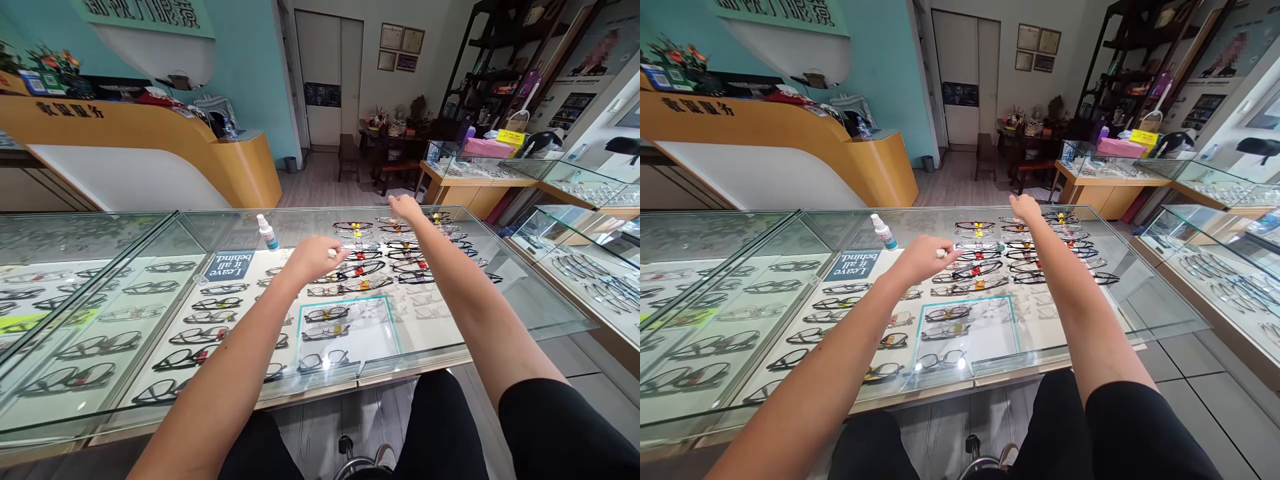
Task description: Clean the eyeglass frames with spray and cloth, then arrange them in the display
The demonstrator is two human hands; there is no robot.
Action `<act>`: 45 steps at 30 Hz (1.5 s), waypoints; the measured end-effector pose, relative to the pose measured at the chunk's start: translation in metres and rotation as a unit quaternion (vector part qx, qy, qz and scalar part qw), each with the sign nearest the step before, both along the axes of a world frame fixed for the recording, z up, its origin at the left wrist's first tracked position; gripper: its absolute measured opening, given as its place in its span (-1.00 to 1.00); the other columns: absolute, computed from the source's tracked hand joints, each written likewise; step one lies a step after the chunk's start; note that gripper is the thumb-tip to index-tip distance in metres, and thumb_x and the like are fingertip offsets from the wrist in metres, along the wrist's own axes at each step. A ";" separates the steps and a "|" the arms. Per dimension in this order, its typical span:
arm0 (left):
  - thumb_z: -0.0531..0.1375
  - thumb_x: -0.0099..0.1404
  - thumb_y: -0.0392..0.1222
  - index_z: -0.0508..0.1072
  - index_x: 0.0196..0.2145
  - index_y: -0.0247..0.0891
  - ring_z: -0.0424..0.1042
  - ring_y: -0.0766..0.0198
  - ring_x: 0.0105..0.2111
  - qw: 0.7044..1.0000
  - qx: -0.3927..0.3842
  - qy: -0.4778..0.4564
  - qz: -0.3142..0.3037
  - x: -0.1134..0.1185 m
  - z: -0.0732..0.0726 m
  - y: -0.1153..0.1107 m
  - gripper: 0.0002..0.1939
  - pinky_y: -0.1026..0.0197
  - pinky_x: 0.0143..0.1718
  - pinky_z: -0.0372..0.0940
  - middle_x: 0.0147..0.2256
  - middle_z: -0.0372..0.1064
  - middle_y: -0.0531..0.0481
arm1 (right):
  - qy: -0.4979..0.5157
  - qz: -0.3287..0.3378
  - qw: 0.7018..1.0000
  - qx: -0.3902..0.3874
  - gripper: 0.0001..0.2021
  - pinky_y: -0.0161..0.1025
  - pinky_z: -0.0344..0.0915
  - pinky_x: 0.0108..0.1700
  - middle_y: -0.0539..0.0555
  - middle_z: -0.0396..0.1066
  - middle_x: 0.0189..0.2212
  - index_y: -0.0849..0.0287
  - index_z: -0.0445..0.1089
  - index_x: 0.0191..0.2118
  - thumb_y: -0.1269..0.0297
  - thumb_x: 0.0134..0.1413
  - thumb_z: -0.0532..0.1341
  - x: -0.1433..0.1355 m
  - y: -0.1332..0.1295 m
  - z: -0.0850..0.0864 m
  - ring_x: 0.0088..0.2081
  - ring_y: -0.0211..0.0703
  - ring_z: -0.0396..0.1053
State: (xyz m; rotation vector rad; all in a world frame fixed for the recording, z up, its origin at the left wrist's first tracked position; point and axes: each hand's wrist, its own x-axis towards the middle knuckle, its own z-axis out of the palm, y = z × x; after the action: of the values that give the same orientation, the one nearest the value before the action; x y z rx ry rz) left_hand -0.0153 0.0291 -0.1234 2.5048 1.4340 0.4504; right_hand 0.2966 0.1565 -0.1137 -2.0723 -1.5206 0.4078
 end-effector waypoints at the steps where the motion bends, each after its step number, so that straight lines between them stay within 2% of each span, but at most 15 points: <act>1: 0.16 0.49 0.16 0.57 -0.38 -0.13 0.46 0.07 -0.35 1.000 -0.006 0.009 -0.029 0.004 -0.003 -0.002 -0.59 0.10 -0.32 0.10 -0.40 0.59 -0.05 | 0.011 0.011 1.000 0.015 -0.55 -0.11 0.46 0.12 0.35 0.71 0.00 0.23 0.60 -0.01 0.07 0.61 0.02 -0.003 -0.006 0.002 0.00 0.08 0.64; 3: 0.20 0.48 0.13 0.70 -0.23 -0.10 0.54 0.02 -0.28 0.997 -0.007 0.037 -0.066 0.014 -0.010 -0.008 -0.65 0.11 -0.29 0.15 -0.34 0.66 -0.06 | 0.047 0.038 0.996 0.059 -0.61 -0.19 0.45 -0.03 0.18 0.69 -0.09 0.14 0.57 -0.06 0.11 0.58 0.02 -0.013 -0.024 0.004 -0.19 -0.08 0.58; 5: 0.23 0.49 0.11 0.76 -0.11 -0.07 0.59 -0.03 -0.21 0.994 -0.003 0.074 -0.082 0.024 -0.015 -0.014 -0.67 0.11 -0.27 0.16 -0.29 0.70 -0.07 | 0.139 0.084 0.978 0.129 -0.83 -0.23 0.39 -0.18 0.07 0.60 -0.17 0.12 0.54 -0.08 0.27 0.38 0.19 -0.027 -0.049 0.005 -0.33 -0.20 0.45; 7: 0.26 0.49 0.09 0.78 -0.03 -0.04 0.62 -0.07 -0.17 0.990 0.001 0.106 -0.090 0.032 -0.018 -0.020 -0.67 0.10 -0.27 0.16 -0.28 0.71 -0.10 | 0.287 0.176 0.926 0.174 -0.77 -0.25 0.31 -0.25 -0.02 0.46 -0.26 0.11 0.52 -0.10 0.39 0.09 0.31 -0.042 -0.080 0.005 -0.38 -0.26 0.30; 9: 0.27 0.49 0.09 0.79 -0.04 -0.03 0.63 -0.07 -0.18 0.987 0.006 0.125 -0.096 0.037 -0.019 -0.024 -0.68 0.10 -0.28 0.15 -0.29 0.71 -0.10 | 0.438 0.269 0.844 0.150 -0.64 -0.26 0.30 -0.25 -0.07 0.36 -0.30 0.09 0.52 -0.10 0.41 -0.12 0.35 -0.056 -0.110 0.005 -0.37 -0.29 0.25; 12: 0.28 0.49 0.07 0.80 -0.08 -0.04 0.63 -0.06 -0.20 0.986 0.009 0.135 -0.098 0.041 -0.020 -0.028 -0.70 0.10 -0.28 0.16 -0.32 0.70 -0.10 | 0.553 0.355 0.745 0.110 -0.60 -0.26 0.30 -0.24 -0.08 0.32 -0.29 0.06 0.48 -0.15 0.43 -0.22 0.40 -0.070 -0.144 0.004 -0.35 -0.29 0.23; 14: 0.29 0.48 0.05 0.81 -0.09 -0.04 0.62 -0.04 -0.24 0.987 0.006 0.133 -0.093 0.042 -0.021 -0.029 -0.71 0.10 -0.27 0.17 -0.35 0.68 -0.09 | 0.578 0.391 0.710 0.093 -0.63 -0.25 0.29 -0.24 -0.09 0.28 -0.31 0.05 0.43 -0.20 0.44 -0.21 0.41 -0.074 -0.156 0.002 -0.35 -0.28 0.21; 16: 0.31 0.46 0.03 0.82 -0.11 -0.04 0.60 -0.02 -0.29 0.988 0.006 0.123 -0.093 0.043 -0.023 -0.029 -0.73 0.10 -0.26 0.20 -0.37 0.67 -0.07 | 0.586 0.412 0.692 0.083 -0.63 -0.24 0.28 -0.24 -0.09 0.26 -0.32 0.05 0.41 -0.20 0.45 -0.21 0.41 -0.076 -0.159 -0.001 -0.36 -0.28 0.20; 23: 0.36 0.34 -0.03 0.76 -0.29 -0.06 0.49 0.07 -0.42 0.990 -0.024 0.022 -0.140 0.033 -0.023 -0.023 -0.83 0.11 -0.29 0.18 -0.48 0.59 0.02 | 0.595 0.429 0.674 0.085 -0.64 -0.24 0.22 -0.26 -0.07 0.26 -0.31 0.07 0.44 -0.21 0.47 -0.21 0.41 -0.068 -0.161 -0.004 -0.38 -0.29 0.17; 28: 0.35 0.27 -0.06 0.66 -0.40 -0.13 0.36 0.19 -0.49 0.980 -0.015 -0.166 -0.113 0.026 -0.020 -0.015 -0.85 0.14 -0.34 0.14 -0.52 0.49 0.07 | 0.599 0.436 0.665 0.091 -0.63 -0.23 0.21 -0.25 -0.06 0.26 -0.31 0.07 0.43 -0.22 0.51 -0.22 0.41 -0.059 -0.164 -0.003 -0.38 -0.28 0.17; 32: 0.34 0.31 0.02 0.55 -0.41 -0.15 0.18 0.28 -0.54 0.938 0.014 -0.346 -0.019 0.024 -0.021 -0.009 -0.76 0.16 -0.41 0.07 -0.56 0.34 0.11 | 0.602 0.442 0.658 0.097 -0.62 -0.22 0.20 -0.26 -0.06 0.23 -0.32 0.06 0.40 -0.25 0.52 -0.25 0.41 -0.060 -0.165 -0.002 -0.38 -0.27 0.15; 34: 0.35 0.32 0.04 0.53 -0.40 -0.17 0.20 0.28 -0.50 0.911 0.033 -0.412 0.002 0.025 -0.020 -0.007 -0.74 0.16 -0.39 0.10 -0.50 0.36 0.09 | 0.603 0.443 0.657 0.095 -0.62 -0.23 0.18 -0.26 -0.06 0.23 -0.32 0.07 0.40 -0.26 0.53 -0.26 0.43 -0.062 -0.165 -0.003 -0.38 -0.28 0.15; 38: 0.39 0.30 0.07 0.55 -0.39 -0.19 0.37 0.22 -0.33 0.873 0.067 -0.482 -0.013 0.027 -0.016 -0.007 -0.71 0.15 -0.25 0.26 -0.30 0.53 -0.03 | 0.593 0.434 0.672 0.096 -0.61 -0.23 0.17 -0.28 -0.06 0.24 -0.31 0.07 0.38 -0.27 0.50 -0.26 0.46 -0.065 -0.163 -0.005 -0.36 -0.27 0.16; 42: 0.44 0.30 0.20 0.58 -0.31 -0.19 0.30 0.27 -0.41 0.849 0.004 -0.527 -0.028 0.030 -0.012 -0.012 -0.62 0.17 -0.35 0.21 -0.31 0.54 -0.02 | 0.569 0.412 0.702 0.116 -0.63 -0.24 0.16 -0.28 -0.07 0.26 -0.31 0.07 0.40 -0.27 0.50 -0.22 0.49 -0.068 -0.162 -0.005 -0.33 -0.26 0.22; 45: 0.44 0.32 0.27 0.57 -0.30 -0.18 0.34 0.27 -0.42 0.843 -0.026 -0.536 -0.039 0.031 -0.011 -0.017 -0.56 0.16 -0.36 0.24 -0.29 0.61 -0.04 | 0.562 0.395 0.714 0.138 -0.65 -0.25 0.17 -0.27 -0.08 0.26 -0.33 0.08 0.39 -0.30 0.50 -0.20 0.49 -0.072 -0.163 -0.004 -0.32 -0.26 0.25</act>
State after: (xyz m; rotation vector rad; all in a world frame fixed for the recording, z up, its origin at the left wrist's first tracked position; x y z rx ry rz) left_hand 0.0155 0.0123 -0.1346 1.6635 0.8245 1.4520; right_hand 0.2247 -0.0064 -0.1176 -0.4820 -1.3630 1.3395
